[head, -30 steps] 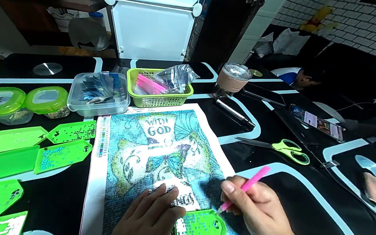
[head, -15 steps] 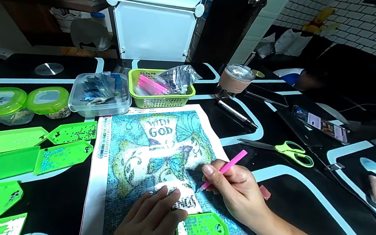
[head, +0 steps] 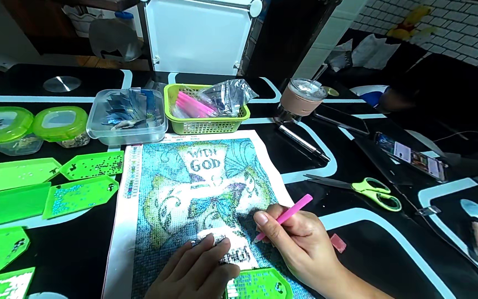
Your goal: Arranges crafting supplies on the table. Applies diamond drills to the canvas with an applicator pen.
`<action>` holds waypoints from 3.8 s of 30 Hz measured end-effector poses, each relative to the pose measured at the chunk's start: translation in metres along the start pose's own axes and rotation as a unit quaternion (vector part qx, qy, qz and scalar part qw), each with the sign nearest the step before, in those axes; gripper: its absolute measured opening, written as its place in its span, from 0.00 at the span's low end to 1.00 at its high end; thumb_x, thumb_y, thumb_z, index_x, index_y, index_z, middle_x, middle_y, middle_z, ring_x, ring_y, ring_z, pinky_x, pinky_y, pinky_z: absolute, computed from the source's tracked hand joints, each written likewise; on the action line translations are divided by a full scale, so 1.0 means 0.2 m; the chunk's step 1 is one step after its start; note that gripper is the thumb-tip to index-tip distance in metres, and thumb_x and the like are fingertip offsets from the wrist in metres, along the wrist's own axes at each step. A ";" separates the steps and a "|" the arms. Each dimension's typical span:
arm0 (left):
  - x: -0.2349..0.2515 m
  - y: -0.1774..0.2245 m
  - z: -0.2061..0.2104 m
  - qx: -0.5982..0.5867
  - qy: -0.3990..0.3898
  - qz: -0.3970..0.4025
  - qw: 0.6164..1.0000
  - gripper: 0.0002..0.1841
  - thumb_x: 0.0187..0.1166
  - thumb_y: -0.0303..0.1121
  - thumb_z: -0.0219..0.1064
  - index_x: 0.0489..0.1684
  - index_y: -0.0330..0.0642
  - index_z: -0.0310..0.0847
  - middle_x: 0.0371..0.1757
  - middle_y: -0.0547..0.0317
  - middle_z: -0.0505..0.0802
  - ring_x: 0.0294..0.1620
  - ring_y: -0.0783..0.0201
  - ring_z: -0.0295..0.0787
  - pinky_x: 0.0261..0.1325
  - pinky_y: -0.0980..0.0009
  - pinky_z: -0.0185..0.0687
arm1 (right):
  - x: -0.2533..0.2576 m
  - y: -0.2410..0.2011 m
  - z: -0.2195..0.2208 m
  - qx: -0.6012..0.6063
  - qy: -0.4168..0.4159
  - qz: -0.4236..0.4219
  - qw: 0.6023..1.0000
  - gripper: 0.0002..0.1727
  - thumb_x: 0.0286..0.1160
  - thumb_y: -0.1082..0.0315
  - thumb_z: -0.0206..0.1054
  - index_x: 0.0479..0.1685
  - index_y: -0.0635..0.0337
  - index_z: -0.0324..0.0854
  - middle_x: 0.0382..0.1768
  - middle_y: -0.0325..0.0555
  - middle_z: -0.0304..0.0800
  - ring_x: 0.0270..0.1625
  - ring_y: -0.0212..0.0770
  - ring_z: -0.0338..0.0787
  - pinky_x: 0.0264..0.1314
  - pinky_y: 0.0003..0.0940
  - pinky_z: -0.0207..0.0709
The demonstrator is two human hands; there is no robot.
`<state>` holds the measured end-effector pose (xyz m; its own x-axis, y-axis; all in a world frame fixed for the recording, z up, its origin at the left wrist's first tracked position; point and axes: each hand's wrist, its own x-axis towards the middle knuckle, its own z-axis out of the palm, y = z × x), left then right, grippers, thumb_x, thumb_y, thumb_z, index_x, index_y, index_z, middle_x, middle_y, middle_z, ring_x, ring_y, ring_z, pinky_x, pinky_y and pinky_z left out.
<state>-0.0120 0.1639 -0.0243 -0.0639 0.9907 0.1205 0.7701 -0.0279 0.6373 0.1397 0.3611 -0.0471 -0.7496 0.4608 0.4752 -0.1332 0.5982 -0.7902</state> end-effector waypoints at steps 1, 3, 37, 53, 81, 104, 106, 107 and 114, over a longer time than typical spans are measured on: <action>0.00 0.00 0.00 0.002 0.000 0.000 1.000 0.22 0.76 0.48 0.74 0.62 0.45 0.88 0.78 0.47 0.86 0.83 0.42 0.76 0.84 0.45 0.64 | 0.00 0.00 0.00 -0.005 -0.002 -0.002 1.000 0.18 0.91 0.64 0.59 0.29 0.63 0.81 0.23 0.36 0.83 0.28 0.20 0.82 0.32 0.14 0.75; 0.00 0.00 0.00 0.004 -0.001 0.001 1.000 0.22 0.76 0.48 0.73 0.62 0.44 0.88 0.78 0.47 0.86 0.83 0.42 0.76 0.84 0.45 0.64 | 0.00 -0.01 0.00 -0.013 -0.004 -0.006 1.000 0.18 0.91 0.64 0.59 0.29 0.63 0.80 0.22 0.37 0.82 0.28 0.20 0.81 0.32 0.13 0.74; 0.00 0.00 0.00 0.004 0.005 0.001 1.000 0.22 0.76 0.48 0.73 0.62 0.44 0.89 0.77 0.49 0.86 0.82 0.43 0.77 0.83 0.45 0.67 | 0.00 -0.01 -0.01 -0.052 -0.031 -0.038 0.997 0.20 0.92 0.62 0.57 0.29 0.64 0.79 0.22 0.41 0.80 0.28 0.23 0.80 0.32 0.15 0.73; 0.00 0.00 0.00 0.000 0.006 -0.002 1.000 0.22 0.77 0.48 0.73 0.61 0.44 0.89 0.77 0.48 0.87 0.82 0.42 0.77 0.83 0.45 0.66 | -0.01 -0.01 0.00 -0.015 -0.013 -0.032 0.999 0.19 0.92 0.63 0.57 0.30 0.64 0.79 0.23 0.40 0.80 0.28 0.21 0.80 0.33 0.14 0.74; 0.00 -0.02 0.02 -0.002 0.018 0.008 1.000 0.22 0.76 0.48 0.74 0.62 0.46 0.88 0.76 0.50 0.87 0.82 0.43 0.77 0.83 0.44 0.67 | -0.14 -0.13 0.00 -0.024 -0.039 -0.021 0.999 0.17 0.91 0.62 0.59 0.33 0.64 0.81 0.26 0.44 0.85 0.32 0.27 0.86 0.39 0.19 0.79; 0.00 0.00 0.01 0.002 0.009 0.000 1.000 0.22 0.75 0.47 0.74 0.62 0.45 0.89 0.77 0.49 0.87 0.82 0.42 0.77 0.83 0.44 0.67 | -0.06 -0.04 -0.01 0.088 0.060 0.072 0.992 0.15 0.90 0.63 0.60 0.33 0.55 0.85 0.27 0.30 0.89 0.29 0.19 0.87 0.32 0.14 0.81; 0.00 0.00 0.01 0.003 0.009 -0.002 1.000 0.21 0.75 0.47 0.74 0.61 0.45 0.89 0.77 0.50 0.87 0.82 0.43 0.77 0.83 0.44 0.66 | -0.07 -0.04 0.00 0.077 0.054 0.057 0.994 0.15 0.91 0.63 0.60 0.33 0.57 0.84 0.27 0.31 0.88 0.30 0.19 0.87 0.33 0.14 0.81; 0.00 0.00 0.00 0.003 0.008 -0.002 1.000 0.21 0.75 0.47 0.74 0.62 0.45 0.88 0.77 0.50 0.87 0.82 0.43 0.77 0.83 0.44 0.66 | -0.07 -0.04 0.00 0.072 0.053 0.052 0.995 0.16 0.91 0.63 0.59 0.33 0.58 0.84 0.27 0.31 0.88 0.30 0.19 0.87 0.33 0.14 0.81; 0.00 0.00 0.00 0.003 0.003 -0.003 1.000 0.21 0.76 0.47 0.74 0.62 0.45 0.88 0.77 0.49 0.86 0.82 0.42 0.77 0.84 0.44 0.65 | -0.07 -0.03 -0.01 0.057 0.062 0.052 0.995 0.16 0.91 0.63 0.59 0.32 0.57 0.84 0.26 0.31 0.88 0.30 0.19 0.87 0.32 0.14 0.81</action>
<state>-0.0116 0.1639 -0.0240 -0.0725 0.9900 0.1212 0.7736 -0.0209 0.6334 0.1517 0.3520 -0.0487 -0.6778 0.5988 0.4266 -0.1361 0.4680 -0.8732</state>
